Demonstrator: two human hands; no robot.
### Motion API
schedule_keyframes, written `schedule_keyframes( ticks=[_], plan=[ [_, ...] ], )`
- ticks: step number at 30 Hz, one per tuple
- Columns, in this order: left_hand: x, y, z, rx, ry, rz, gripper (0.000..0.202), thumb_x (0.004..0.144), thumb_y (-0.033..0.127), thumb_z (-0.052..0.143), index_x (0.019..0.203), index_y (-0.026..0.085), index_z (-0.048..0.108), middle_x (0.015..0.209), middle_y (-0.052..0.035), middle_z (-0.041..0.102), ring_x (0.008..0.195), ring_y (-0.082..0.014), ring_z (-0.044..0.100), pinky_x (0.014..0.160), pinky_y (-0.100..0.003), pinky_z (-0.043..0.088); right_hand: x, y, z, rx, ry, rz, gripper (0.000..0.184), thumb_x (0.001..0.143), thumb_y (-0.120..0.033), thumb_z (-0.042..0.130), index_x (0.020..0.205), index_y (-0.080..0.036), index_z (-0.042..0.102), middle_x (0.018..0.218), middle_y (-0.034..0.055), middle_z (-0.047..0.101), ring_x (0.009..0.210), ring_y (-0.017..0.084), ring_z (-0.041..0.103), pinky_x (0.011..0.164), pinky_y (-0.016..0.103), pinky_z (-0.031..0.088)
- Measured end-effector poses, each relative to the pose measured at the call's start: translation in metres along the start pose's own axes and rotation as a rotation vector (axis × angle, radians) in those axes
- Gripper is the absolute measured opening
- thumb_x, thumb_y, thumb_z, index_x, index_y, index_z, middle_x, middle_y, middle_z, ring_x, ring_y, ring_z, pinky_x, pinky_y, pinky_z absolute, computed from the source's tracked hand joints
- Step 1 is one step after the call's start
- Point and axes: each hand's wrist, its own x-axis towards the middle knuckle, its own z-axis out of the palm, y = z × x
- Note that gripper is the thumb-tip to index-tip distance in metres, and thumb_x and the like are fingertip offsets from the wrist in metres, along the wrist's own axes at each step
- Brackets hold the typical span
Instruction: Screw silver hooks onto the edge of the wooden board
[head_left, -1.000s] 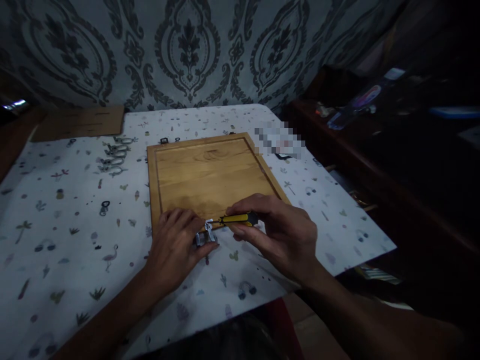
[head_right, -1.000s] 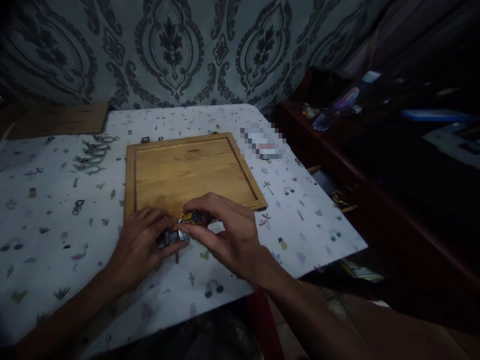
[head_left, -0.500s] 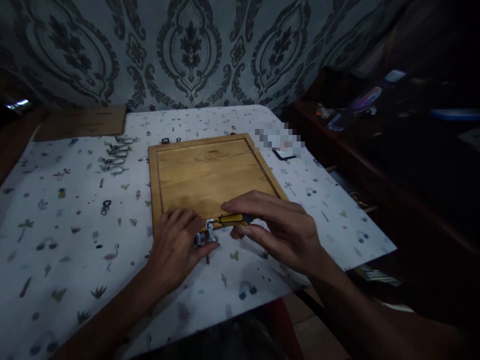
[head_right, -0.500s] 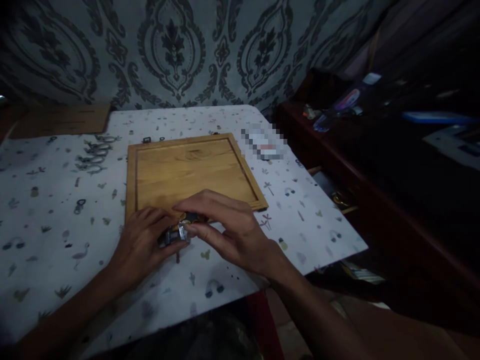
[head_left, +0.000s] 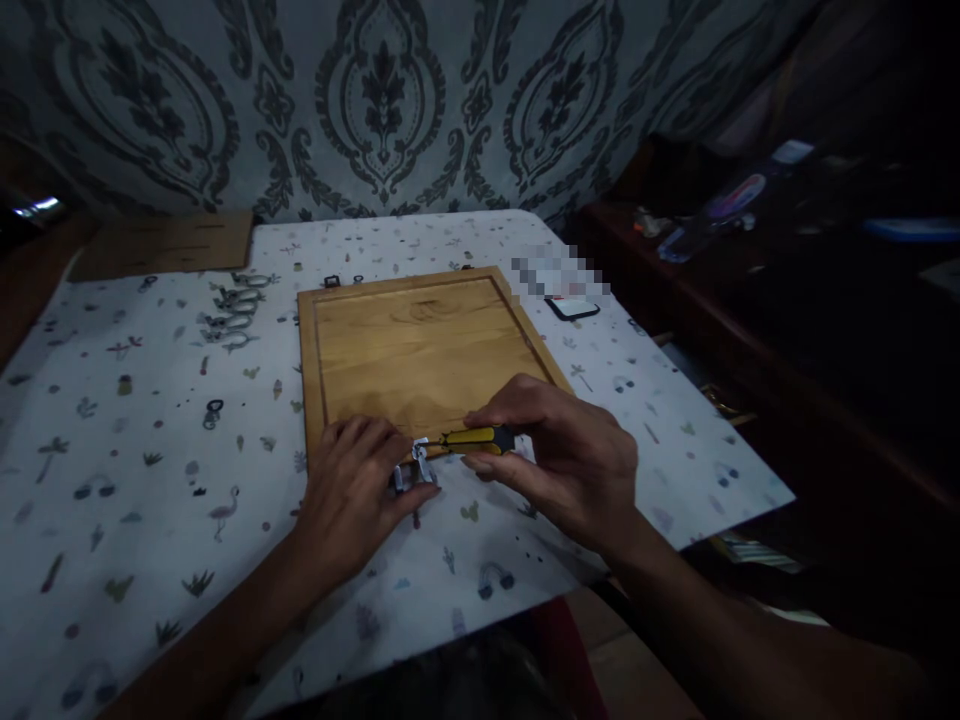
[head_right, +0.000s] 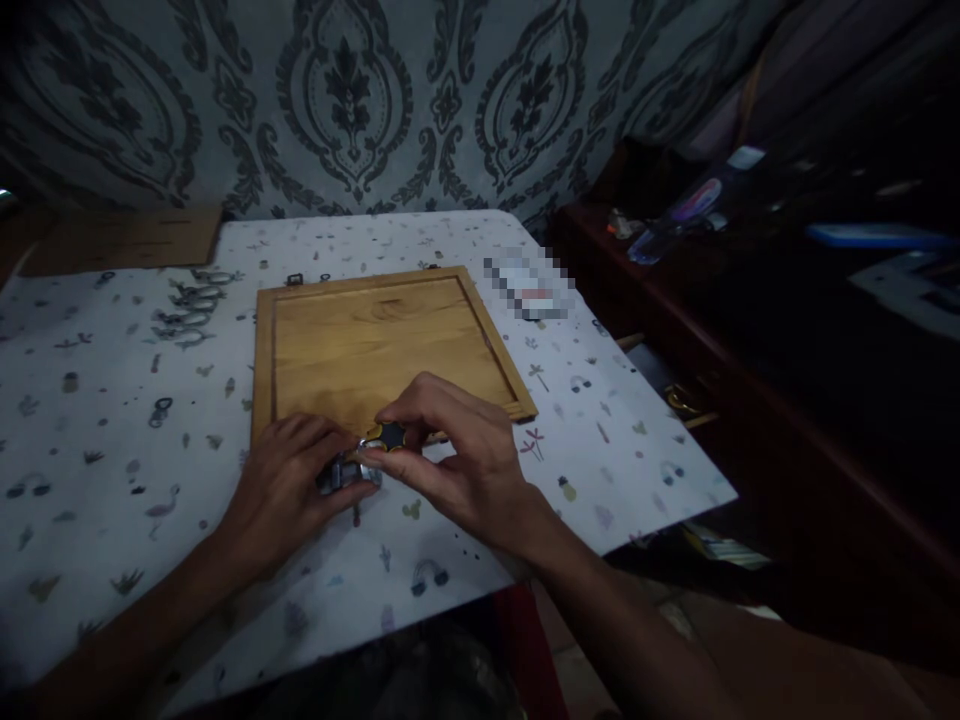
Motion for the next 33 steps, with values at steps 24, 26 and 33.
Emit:
schedule_keyframes(
  ticks=[24,26,33],
  plan=[
    [0.0002,0.0008,-0.0018,-0.003,0.000,0.008,0.033,0.084,0.051,0.064,0.099,0.021,0.065,0.093,-0.0035,0.062,0.091,-0.0254,0.054,0.079,-0.042,0.040,0.0047,-0.0032,-0.0073,0.040,-0.077,-0.002,0.031,0.080,-0.013,0.073,0.110,-0.022,0.068,0.096,0.0058,0.066,0.087,0.018,0.064,0.067,0.028,0.052],
    [0.0003,0.0008,-0.0019,-0.006,0.009,0.013,0.033,0.083,0.051,0.065,0.098,0.021,0.064,0.092,-0.0034,0.062,0.090,-0.0253,0.054,0.078,-0.042,0.039,0.0040,-0.0025,-0.0061,0.051,-0.053,-0.008,0.031,0.078,-0.013,0.076,0.106,-0.022,0.068,0.092,0.0052,0.066,0.085,0.019,0.064,0.064,0.029,0.052],
    [-0.0001,0.0009,-0.0014,-0.007,0.021,0.019,0.034,0.083,0.050,0.066,0.099,0.020,0.063,0.093,-0.0040,0.061,0.091,-0.0248,0.053,0.079,-0.040,0.038,-0.0009,0.0004,-0.0028,0.108,-0.016,0.015,0.027,0.077,-0.012,0.076,0.100,-0.022,0.064,0.089,0.0042,0.065,0.082,0.019,0.063,0.069,0.033,0.052]
  ],
)
